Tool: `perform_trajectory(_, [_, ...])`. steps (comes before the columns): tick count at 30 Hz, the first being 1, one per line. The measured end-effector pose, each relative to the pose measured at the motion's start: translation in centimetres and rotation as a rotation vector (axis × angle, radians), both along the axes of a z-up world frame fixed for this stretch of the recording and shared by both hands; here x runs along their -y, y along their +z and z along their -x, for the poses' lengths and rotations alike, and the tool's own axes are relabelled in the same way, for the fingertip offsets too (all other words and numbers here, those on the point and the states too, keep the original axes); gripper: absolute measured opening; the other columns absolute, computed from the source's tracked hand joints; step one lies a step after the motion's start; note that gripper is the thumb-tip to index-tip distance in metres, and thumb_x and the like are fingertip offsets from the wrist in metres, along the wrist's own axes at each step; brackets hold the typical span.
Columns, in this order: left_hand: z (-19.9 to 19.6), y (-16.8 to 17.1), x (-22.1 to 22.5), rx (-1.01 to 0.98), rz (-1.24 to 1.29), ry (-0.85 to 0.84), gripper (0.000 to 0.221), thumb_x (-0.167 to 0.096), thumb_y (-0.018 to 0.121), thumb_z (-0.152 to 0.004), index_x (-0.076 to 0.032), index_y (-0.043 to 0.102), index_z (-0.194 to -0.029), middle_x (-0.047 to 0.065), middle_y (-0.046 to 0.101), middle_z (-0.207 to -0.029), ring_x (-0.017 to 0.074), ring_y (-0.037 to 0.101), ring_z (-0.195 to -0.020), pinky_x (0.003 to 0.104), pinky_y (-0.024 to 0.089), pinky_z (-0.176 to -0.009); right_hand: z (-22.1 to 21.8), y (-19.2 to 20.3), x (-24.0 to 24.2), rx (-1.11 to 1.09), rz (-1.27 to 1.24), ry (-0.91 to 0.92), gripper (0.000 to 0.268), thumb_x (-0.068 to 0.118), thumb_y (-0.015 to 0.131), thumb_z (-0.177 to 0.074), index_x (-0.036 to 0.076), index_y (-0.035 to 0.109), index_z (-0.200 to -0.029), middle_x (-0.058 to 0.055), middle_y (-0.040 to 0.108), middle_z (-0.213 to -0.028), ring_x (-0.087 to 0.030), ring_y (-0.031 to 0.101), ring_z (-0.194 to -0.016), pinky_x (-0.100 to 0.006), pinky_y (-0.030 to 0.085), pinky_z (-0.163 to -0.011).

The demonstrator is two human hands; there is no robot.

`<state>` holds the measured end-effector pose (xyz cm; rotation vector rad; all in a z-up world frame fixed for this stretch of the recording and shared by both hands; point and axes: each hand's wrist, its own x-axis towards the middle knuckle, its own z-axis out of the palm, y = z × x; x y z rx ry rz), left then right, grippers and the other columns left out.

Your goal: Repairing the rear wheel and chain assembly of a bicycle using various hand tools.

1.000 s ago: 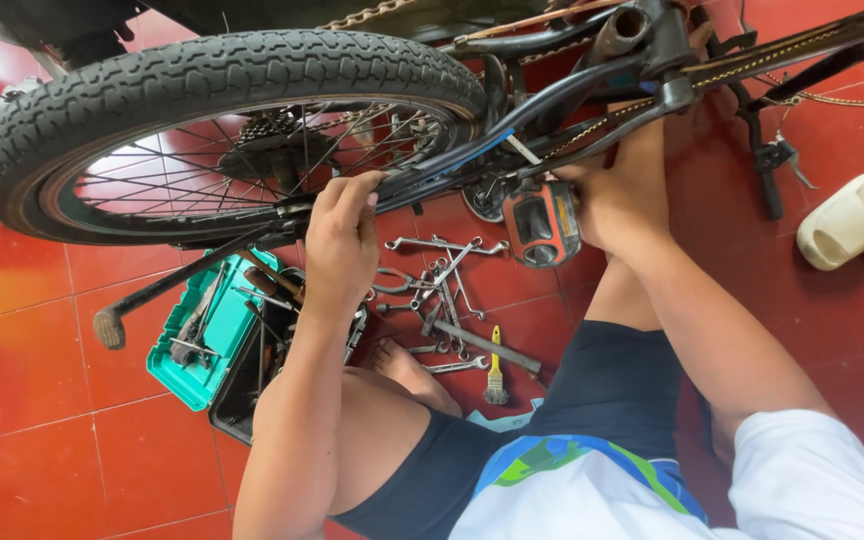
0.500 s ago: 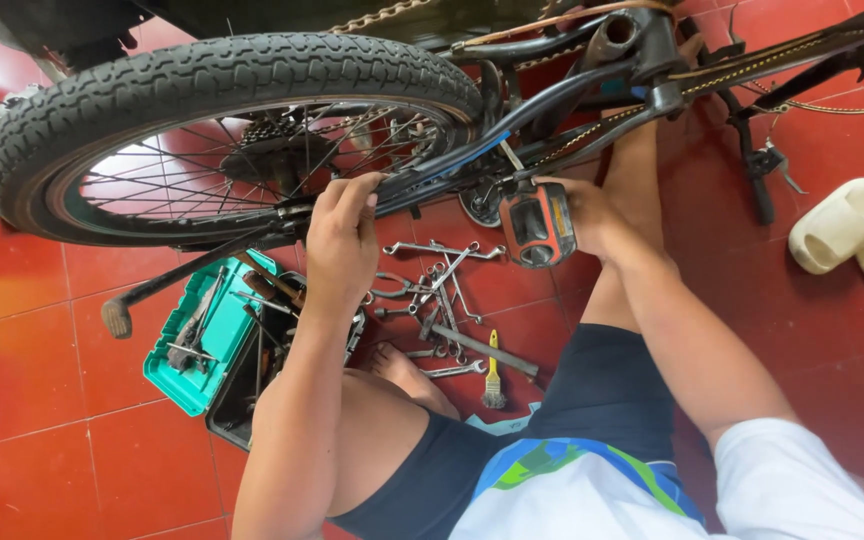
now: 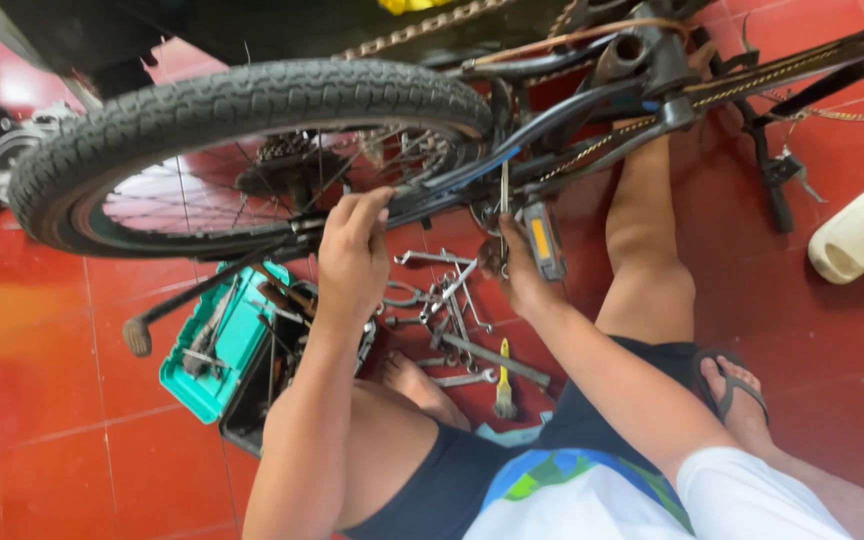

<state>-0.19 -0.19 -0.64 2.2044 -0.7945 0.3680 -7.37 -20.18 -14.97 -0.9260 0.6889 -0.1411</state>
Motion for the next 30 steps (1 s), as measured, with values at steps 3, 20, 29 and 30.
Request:
perform_trajectory(3, [-0.3,0.2,0.0,0.010,0.004,-0.002,0.023,-0.006,0.056,-0.106,-0.014,0.067,-0.124,0.005,0.064,-0.102,0.0289,0.069,-0.097,0.040,0.057,-0.088,-0.4,-1.1,0.0,0.049,-0.036,-0.003,0.041,0.050,0.054,-0.104,0.011,0.064,-0.099,-0.010,0.063,-0.058,-0.016,0.066,-0.048,-0.023,0.050,-0.040])
perform_trajectory(20, [0.0,0.0,0.1,-0.021,0.019,0.015,0.022,-0.011,0.054,-0.108,-0.015,0.067,-0.126,0.005,0.064,-0.104,0.0295,0.069,-0.098,0.042,0.057,-0.087,-2.5,2.7,-3.4,0.018,0.051,-0.119,0.042,0.043,0.043,-0.110,0.010,0.061,-0.091,-0.007,0.053,-0.055,-0.015,0.055,-0.044,-0.022,0.045,-0.041])
perform_trajectory(29, [-0.1,0.1,0.2,-0.012,0.028,0.006,0.023,-0.009,0.055,-0.107,-0.015,0.067,-0.125,0.005,0.064,-0.104,0.0304,0.069,-0.098,0.042,0.057,-0.086,-2.2,1.8,-3.0,0.076,0.170,-0.070,0.043,0.042,0.042,-0.111,0.009,0.063,-0.092,-0.007,0.051,-0.054,-0.017,0.055,-0.042,-0.023,0.042,-0.038])
perform_trajectory(30, [0.0,0.1,0.1,-0.012,0.025,0.008,0.022,-0.009,0.055,-0.107,-0.015,0.068,-0.125,0.005,0.065,-0.104,0.0302,0.069,-0.098,0.042,0.057,-0.086,-1.8,1.7,-2.5,0.059,0.289,0.016,0.044,0.040,0.041,-0.112,0.008,0.063,-0.091,-0.006,0.050,-0.053,-0.014,0.053,-0.041,-0.022,0.039,-0.037])
